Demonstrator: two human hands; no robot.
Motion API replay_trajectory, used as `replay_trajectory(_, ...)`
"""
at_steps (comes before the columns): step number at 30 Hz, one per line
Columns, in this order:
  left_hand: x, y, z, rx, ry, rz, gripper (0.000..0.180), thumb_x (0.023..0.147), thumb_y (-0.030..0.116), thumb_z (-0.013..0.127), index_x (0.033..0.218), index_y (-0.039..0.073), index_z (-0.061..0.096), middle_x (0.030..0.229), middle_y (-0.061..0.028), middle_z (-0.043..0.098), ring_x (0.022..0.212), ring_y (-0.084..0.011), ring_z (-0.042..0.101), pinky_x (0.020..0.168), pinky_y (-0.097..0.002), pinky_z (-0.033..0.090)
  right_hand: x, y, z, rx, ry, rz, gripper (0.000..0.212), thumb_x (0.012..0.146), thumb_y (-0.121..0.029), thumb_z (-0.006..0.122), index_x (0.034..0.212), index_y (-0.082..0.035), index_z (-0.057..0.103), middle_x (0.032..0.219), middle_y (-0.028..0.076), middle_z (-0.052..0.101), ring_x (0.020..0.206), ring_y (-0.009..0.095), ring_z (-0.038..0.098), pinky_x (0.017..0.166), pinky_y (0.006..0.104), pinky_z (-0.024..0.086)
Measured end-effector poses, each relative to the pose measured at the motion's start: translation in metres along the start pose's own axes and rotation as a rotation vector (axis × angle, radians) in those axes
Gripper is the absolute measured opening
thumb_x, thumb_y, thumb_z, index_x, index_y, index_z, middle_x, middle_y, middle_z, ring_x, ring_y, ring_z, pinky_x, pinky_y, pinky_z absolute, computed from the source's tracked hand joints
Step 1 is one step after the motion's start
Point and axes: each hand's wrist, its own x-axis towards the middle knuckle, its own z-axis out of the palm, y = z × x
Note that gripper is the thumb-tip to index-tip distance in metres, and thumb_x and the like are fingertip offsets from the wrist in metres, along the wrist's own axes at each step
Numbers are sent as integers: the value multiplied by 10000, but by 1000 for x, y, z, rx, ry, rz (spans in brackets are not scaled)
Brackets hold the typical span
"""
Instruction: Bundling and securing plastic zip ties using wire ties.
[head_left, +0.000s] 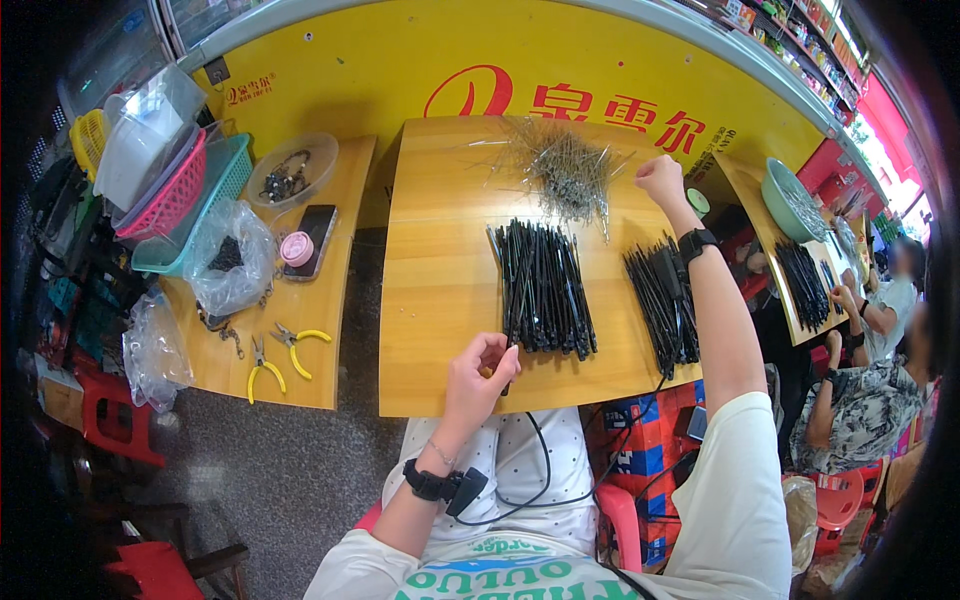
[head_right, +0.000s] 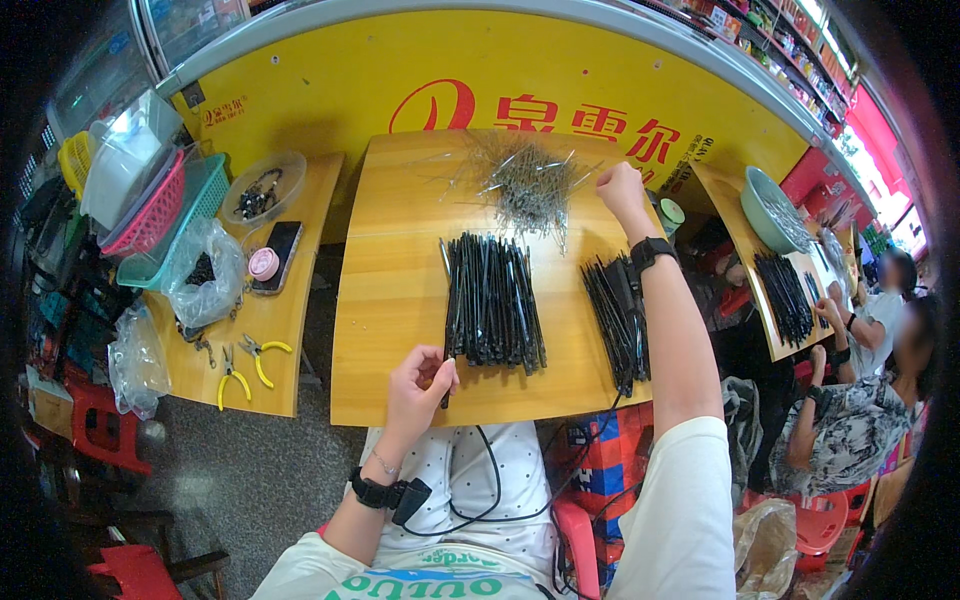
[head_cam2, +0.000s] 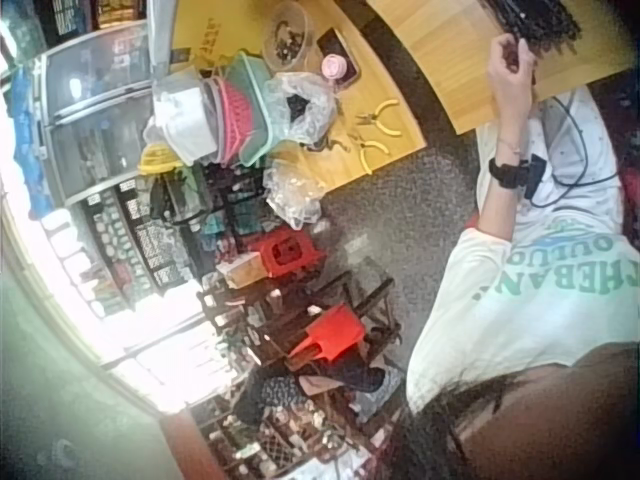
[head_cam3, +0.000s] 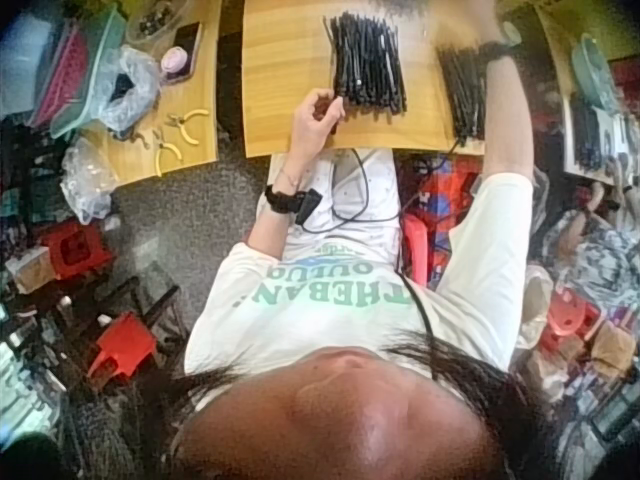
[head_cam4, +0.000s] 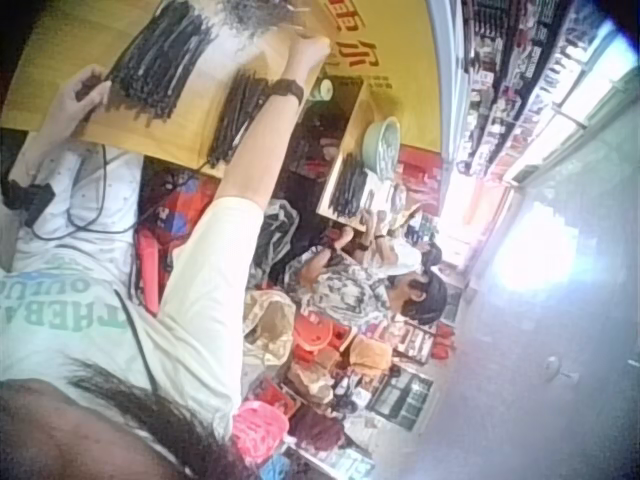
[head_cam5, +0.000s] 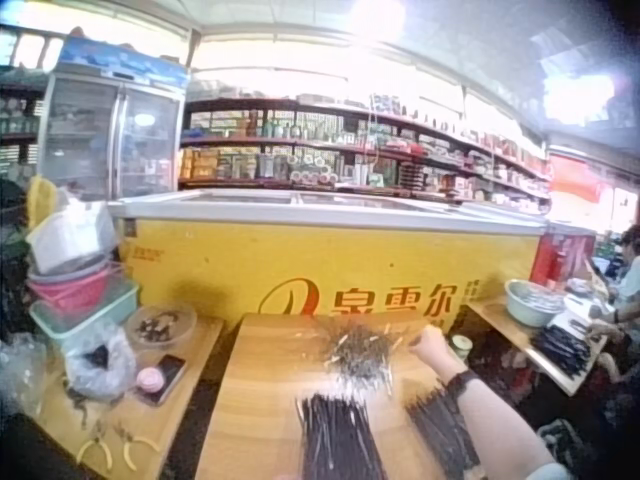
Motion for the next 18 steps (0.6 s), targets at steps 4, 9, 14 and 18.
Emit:
replay_trajectory(4, -1, 3, -2, 7, -8, -22, 120, 901, 119, 597, 895, 9, 549, 705, -12, 595, 635, -60, 560, 569, -193, 438, -5, -13, -7, -70, 78, 70, 46, 674, -81, 677, 692, -72, 718, 752, 180, 668, 775, 325, 664, 722, 379, 537)
replay_trajectory(9, 1, 2, -3, 36, -18, -24, 88, 911, 86, 576, 895, 12, 530, 722, -9, 583, 640, -62, 547, 592, -199, 446, -8, -27, -17, -316, 169, 86, 106, 756, -58, 605, 842, -6, 639, 871, 216, 654, 822, 382, 650, 731, 456, 526)
replay_trajectory(14, 0, 4, -2, 51, 4, -29, 92, 914, 90, 577, 896, 13, 530, 729, -12, 588, 649, -66, 552, 608, -207, 454, -12, -39, -35, -341, 79, 172, 143, 803, -67, 592, 918, 2, 641, 944, 223, 658, 849, 379, 660, 756, 422, 542)
replay_trajectory(18, 1, 2, 1, -22, -12, -7, 97, 917, 93, 578, 903, 12, 527, 730, -13, 590, 657, -68, 556, 610, -213, 457, -12, -37, -62, -10, -92, 154, 250, 778, -99, 666, 994, 26, 655, 928, 208, 676, 790, 289, 682, 708, 339, 546)
